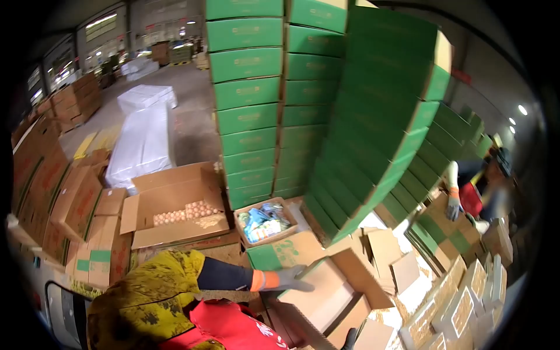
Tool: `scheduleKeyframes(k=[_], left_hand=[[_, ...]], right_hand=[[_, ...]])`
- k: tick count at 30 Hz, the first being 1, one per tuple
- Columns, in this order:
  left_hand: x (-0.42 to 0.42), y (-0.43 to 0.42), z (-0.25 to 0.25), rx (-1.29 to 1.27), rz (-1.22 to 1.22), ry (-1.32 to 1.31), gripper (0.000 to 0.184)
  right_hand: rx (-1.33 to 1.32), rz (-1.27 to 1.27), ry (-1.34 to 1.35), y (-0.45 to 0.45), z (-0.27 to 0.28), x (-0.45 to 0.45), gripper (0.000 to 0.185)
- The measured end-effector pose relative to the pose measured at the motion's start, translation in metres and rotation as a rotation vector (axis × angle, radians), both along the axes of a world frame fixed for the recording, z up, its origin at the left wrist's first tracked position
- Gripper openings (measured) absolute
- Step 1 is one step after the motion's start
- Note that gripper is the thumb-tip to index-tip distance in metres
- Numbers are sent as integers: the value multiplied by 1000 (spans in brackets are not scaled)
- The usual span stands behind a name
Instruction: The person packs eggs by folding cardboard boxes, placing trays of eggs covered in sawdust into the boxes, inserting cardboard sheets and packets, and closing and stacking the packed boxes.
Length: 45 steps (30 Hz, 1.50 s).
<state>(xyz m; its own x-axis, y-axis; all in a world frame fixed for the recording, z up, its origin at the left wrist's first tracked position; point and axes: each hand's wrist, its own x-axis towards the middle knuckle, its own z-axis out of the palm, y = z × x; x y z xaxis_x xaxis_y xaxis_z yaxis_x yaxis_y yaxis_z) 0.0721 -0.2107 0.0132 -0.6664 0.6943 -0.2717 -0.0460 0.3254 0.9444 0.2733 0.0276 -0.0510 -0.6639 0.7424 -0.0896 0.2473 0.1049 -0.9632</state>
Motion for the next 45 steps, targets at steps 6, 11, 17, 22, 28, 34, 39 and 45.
scheduleKeyframes(k=[6,11,17,22,28,34,39,45], left_hand=[[-207,77,61,797,-46,271,43],[-340,55,262,1130,368,619,53],[-549,58,395,1085,519,946,72],[-547,52,471,1133,182,489,68],[-568,82,463,1007,213,600,68],[-591,90,456,755,419,1077,74],[-572,86,464,769,436,781,74],[-541,98,450,887,587,880,70]], right_hand=[[-85,-269,692,78,85,-30,47],[-34,327,1114,127,233,-87,52],[525,253,1005,226,452,-265,59],[58,267,1235,156,582,-398,58],[27,433,756,99,621,-488,53],[240,351,597,54,631,-519,46],[327,376,583,73,635,-536,51],[420,438,581,95,619,-550,58]])
